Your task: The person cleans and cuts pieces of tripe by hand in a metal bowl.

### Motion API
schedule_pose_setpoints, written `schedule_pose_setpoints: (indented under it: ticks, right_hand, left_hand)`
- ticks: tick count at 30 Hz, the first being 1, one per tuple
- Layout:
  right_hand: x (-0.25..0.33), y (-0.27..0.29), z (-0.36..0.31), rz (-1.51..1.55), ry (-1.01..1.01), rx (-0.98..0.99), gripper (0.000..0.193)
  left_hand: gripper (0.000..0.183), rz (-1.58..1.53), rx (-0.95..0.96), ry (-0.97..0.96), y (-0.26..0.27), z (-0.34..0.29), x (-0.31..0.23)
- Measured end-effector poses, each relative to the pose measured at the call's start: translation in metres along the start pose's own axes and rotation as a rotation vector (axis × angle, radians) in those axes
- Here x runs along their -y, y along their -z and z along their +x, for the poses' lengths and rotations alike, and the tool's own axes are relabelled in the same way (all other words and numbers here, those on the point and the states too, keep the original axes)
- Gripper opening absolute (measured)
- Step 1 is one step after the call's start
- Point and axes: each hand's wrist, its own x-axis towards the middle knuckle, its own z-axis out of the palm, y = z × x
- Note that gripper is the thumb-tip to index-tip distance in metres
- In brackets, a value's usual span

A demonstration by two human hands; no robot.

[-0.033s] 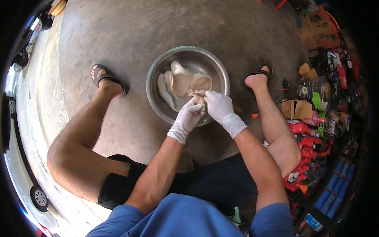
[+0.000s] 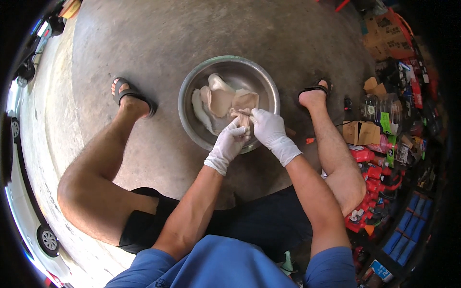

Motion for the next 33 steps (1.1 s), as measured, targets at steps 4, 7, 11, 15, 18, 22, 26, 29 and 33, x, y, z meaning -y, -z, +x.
schedule_pose_setpoints:
  ticks: [4,7,11,15,18,22,26,29,33]
  right_hand:
    - [-0.006,0.004,0.005,-0.049,-0.11,0.072,0.014]
    - [0.006,0.006,-0.001,0.023,0.032,0.055,0.014]
    - [-0.009,0.004,0.004,-0.033,-0.072,0.032,0.015]
    - [-0.004,0.013,0.003,-0.032,-0.074,0.107,0.017]
    - [0.011,0.017,0.001,0.003,-0.016,0.174,0.018]
    - [0.005,0.014,0.0,-0.025,0.005,0.161,0.017]
    - [0.005,0.018,0.002,-0.061,-0.075,0.175,0.018]
    - [0.025,0.018,0.0,-0.019,0.041,0.219,0.017]
    - [0.002,0.02,0.004,-0.089,-0.048,0.16,0.015]
  left_hand:
    - [0.041,0.0,0.04,0.017,0.002,-0.004,-0.001]
    - [0.042,-0.008,0.021,-0.009,0.003,-0.003,-0.004]
    - [0.039,0.019,0.02,0.012,-0.006,-0.001,0.002]
    - [0.037,0.095,0.002,-0.016,-0.008,-0.007,-0.003]
    - [0.037,0.128,-0.02,-0.056,-0.003,-0.004,-0.003]
    - [0.028,0.123,0.018,-0.039,-0.004,-0.002,0.004]
    - [0.024,0.124,-0.02,-0.038,-0.01,-0.006,-0.001]
    - [0.025,0.161,-0.018,-0.037,0.012,-0.002,0.0]
    - [0.023,0.122,0.04,-0.056,-0.015,-0.005,0.002]
